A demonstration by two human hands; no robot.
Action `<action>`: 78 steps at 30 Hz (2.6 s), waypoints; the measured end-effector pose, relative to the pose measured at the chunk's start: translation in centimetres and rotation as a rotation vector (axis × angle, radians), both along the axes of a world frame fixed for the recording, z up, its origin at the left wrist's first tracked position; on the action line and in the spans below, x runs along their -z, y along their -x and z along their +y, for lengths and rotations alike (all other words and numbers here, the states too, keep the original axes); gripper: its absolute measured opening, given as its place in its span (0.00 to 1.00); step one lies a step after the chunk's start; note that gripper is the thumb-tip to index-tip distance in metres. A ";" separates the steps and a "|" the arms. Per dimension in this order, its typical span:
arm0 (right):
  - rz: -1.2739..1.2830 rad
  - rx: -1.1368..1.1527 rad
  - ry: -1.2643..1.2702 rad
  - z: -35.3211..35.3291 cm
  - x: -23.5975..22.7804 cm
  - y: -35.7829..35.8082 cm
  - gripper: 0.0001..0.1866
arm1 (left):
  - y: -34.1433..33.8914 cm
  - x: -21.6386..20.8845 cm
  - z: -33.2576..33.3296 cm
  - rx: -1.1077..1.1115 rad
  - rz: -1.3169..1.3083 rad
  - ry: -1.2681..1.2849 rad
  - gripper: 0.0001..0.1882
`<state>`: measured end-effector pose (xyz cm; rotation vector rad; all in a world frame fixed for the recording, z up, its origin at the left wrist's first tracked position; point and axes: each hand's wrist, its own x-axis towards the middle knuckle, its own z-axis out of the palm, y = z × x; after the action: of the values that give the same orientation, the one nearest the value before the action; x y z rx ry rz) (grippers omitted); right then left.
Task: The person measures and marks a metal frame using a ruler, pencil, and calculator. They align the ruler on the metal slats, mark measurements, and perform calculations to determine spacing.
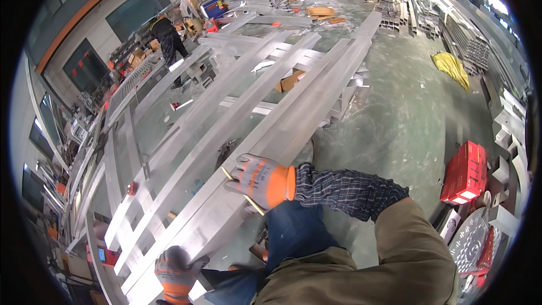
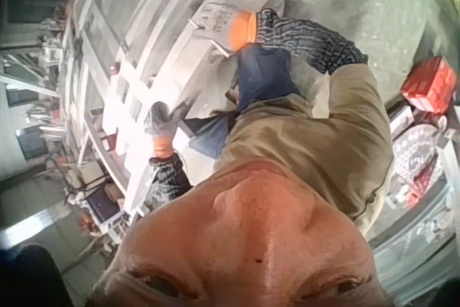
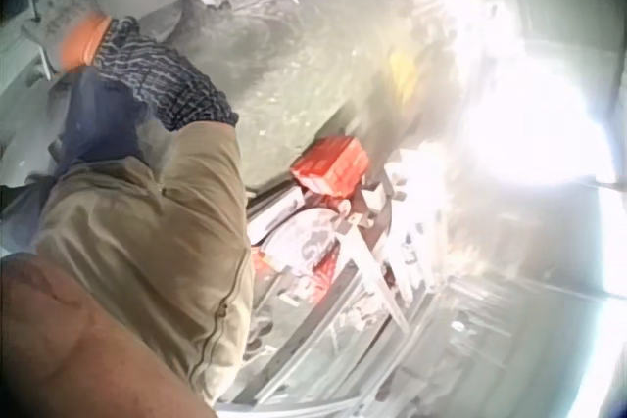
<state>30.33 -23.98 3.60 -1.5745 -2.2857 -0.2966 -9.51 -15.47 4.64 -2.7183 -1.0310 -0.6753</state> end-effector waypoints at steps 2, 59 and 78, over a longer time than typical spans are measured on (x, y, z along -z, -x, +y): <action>-0.008 -0.012 -0.021 -0.6 1.5 -0.1 0.41 | -0.4 1.6 -1.5 -0.103 0.005 0.120 0.43; 0.444 0.440 -0.264 0.2 10.2 -1.2 0.45 | -7.4 8.6 2.4 -0.165 0.109 0.173 0.47; 2.273 0.492 -0.007 -1.5 14.5 0.9 0.38 | -5.3 8.5 2.5 -0.191 -0.019 0.174 0.48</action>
<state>29.47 -25.51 -10.93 -1.0188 -0.1204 0.9108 -4.19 -12.99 -3.90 -2.7103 -1.3926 -0.6055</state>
